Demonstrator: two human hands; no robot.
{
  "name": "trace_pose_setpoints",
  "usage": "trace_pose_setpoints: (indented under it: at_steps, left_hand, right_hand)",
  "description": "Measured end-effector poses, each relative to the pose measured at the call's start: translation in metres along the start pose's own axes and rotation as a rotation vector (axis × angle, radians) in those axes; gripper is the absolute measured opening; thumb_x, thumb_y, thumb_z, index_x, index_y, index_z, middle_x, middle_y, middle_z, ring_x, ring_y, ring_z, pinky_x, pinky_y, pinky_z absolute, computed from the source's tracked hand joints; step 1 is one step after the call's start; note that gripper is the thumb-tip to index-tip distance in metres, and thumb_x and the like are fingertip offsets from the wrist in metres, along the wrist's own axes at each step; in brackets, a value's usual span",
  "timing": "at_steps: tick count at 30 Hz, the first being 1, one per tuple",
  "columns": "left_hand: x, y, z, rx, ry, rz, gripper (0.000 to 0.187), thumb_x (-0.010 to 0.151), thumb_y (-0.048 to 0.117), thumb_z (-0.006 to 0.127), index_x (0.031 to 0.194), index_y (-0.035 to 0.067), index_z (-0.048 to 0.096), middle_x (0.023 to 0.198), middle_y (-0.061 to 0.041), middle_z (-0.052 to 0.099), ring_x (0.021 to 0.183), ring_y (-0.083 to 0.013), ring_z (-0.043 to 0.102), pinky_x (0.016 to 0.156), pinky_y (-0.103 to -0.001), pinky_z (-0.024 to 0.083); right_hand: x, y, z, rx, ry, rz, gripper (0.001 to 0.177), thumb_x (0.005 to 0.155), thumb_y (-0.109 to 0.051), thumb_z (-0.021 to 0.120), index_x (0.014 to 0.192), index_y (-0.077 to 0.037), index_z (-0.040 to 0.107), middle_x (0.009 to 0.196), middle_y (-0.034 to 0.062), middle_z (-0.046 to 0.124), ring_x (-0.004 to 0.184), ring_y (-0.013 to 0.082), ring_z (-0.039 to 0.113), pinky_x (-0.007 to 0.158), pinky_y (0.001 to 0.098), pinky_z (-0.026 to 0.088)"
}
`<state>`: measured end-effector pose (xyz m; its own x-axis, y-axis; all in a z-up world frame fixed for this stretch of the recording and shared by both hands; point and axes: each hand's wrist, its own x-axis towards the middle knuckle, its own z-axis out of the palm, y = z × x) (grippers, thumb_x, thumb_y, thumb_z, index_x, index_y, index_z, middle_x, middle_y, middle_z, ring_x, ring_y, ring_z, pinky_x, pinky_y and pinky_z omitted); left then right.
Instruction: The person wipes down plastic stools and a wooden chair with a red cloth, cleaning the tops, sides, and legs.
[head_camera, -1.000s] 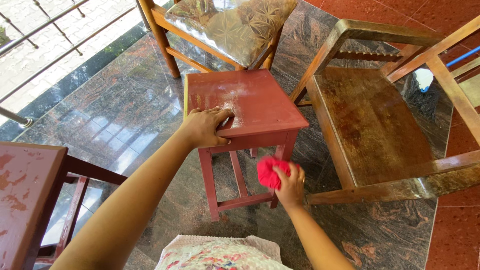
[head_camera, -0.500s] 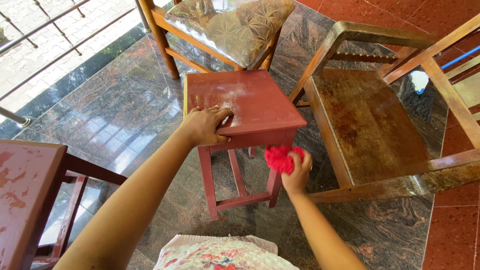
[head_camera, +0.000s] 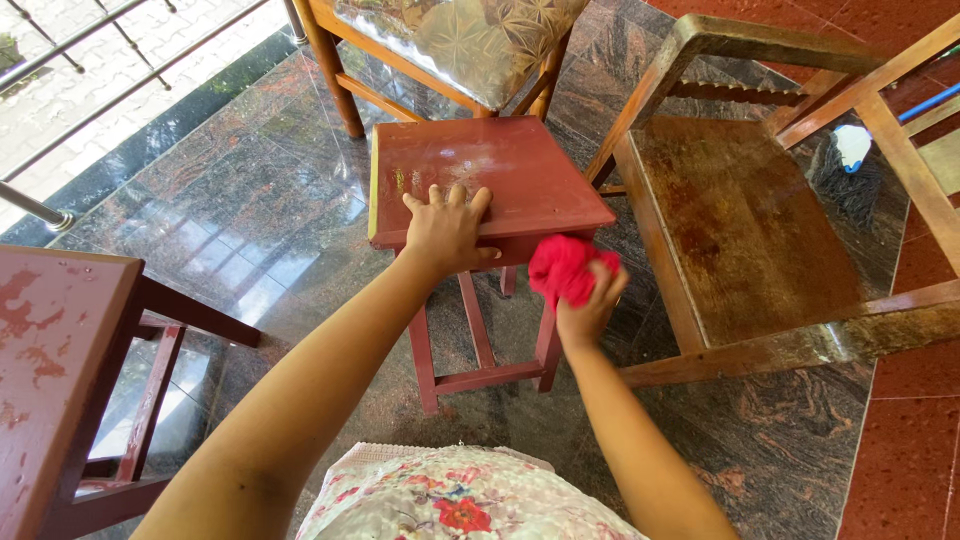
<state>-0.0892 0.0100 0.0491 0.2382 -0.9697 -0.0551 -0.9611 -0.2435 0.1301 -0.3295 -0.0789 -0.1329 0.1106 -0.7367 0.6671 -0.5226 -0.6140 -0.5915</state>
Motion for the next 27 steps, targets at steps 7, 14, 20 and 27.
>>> trace_pose_setpoints:
  at_steps: [7, 14, 20, 27]
  left_hand:
    - [0.000, -0.002, 0.003, 0.006, 0.010, -0.011, 0.083, 0.075, 0.066, 0.079, 0.135, 0.020, 0.045, 0.137, -0.016, 0.054, 0.136, -0.0491, 0.043, 0.101, -0.081, 0.030]
    - [-0.001, -0.001, 0.001, 0.006, 0.024, -0.003, 0.083, 0.074, 0.065, 0.079, 0.135, 0.020, 0.045, 0.136, -0.016, 0.055, 0.132, -0.0472, 0.047, 0.098, -0.081, 0.033]
    - [-0.001, -0.002, 0.000, -0.005, 0.009, -0.002, 0.084, 0.075, 0.065, 0.079, 0.136, 0.020, 0.045, 0.137, -0.017, 0.054, 0.133, -0.0486, 0.046, 0.099, -0.080, 0.032]
    - [0.001, -0.004, 0.002, 0.008, 0.037, 0.013, 0.086, 0.074, 0.066, 0.079, 0.137, 0.020, 0.043, 0.137, -0.020, 0.052, 0.132, -0.0524, 0.043, 0.097, -0.081, 0.031]
  right_hand:
    - [-0.067, 0.047, -0.019, 0.044, -0.160, 0.246, 0.048, 0.073, 0.002, 0.066, 0.118, -0.014, 0.060, 0.130, 0.0179, 0.052, 0.124, 0.0412, 0.056, 0.110, 0.0502, 0.045]
    - [0.040, -0.009, -0.010, 0.064, 0.196, 0.136, 0.063, 0.081, 0.003, 0.076, 0.136, -0.018, 0.054, 0.143, 0.0199, 0.039, 0.137, 0.0419, 0.048, 0.118, 0.0524, 0.041]
    - [-0.030, -0.008, -0.028, -0.388, -0.597, -0.194, 0.096, 0.069, -0.024, 0.089, 0.152, -0.037, 0.043, 0.162, 0.0300, 0.016, 0.139, 0.0640, 0.028, 0.100, 0.0606, 0.045]
    - [-0.042, 0.006, -0.049, -0.458, -0.661, -0.295, 0.057, 0.075, -0.018, 0.079, 0.128, -0.037, 0.071, 0.142, 0.0100, 0.047, 0.121, 0.0401, 0.054, 0.098, 0.0435, 0.054]
